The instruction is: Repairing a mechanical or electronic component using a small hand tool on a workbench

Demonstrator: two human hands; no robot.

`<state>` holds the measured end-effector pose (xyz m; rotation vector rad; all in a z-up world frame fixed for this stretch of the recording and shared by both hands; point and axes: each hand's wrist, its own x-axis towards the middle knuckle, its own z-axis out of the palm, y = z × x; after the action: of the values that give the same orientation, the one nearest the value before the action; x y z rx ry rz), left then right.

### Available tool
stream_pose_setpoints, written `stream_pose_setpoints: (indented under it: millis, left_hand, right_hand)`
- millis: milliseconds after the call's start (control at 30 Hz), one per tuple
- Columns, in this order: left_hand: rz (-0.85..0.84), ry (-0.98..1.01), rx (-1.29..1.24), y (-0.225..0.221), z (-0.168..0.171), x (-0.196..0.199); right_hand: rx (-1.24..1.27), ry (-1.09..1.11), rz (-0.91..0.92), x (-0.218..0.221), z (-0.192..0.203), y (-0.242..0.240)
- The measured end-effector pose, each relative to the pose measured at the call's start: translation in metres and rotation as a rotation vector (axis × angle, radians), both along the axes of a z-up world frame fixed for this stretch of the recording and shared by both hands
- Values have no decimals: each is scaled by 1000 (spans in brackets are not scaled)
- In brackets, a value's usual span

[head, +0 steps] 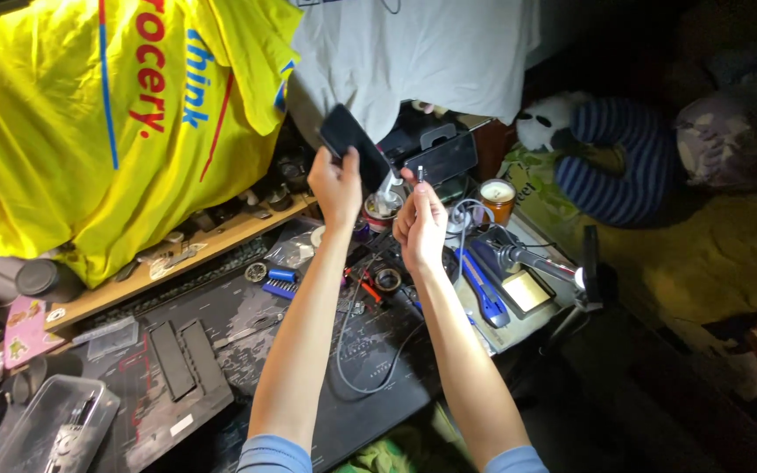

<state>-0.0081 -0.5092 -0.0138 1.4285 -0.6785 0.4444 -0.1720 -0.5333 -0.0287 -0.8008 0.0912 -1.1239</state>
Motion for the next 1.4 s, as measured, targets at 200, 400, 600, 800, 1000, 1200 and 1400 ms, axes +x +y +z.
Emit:
stream_pose_setpoints:
  millis: [200, 400, 600, 800, 1000, 1200, 1400]
  left_hand:
    - [-464, 594, -762, 26, 8, 26]
    - [-787, 810, -823, 77, 13, -8]
    - [-733, 848, -779, 89, 31, -32]
    - [-732, 871, -867, 89, 24, -26]
    - [-748, 776, -819, 96, 21, -30]
    - [-766, 615, -687, 99, 11, -24]
    - [-709, 480, -618, 89, -9, -29]
  right_hand:
    - [-127, 256, 34, 15, -6, 28]
    - [-332, 405, 12, 11, 0, 65]
    - [-443, 404, -48, 11, -1, 85]
    - [-422, 383, -20, 13, -2, 94]
    - [-400, 420, 43, 16, -13, 92]
    - [-398, 412, 106, 15, -15, 91]
    - [-362, 336, 142, 21, -25, 90]
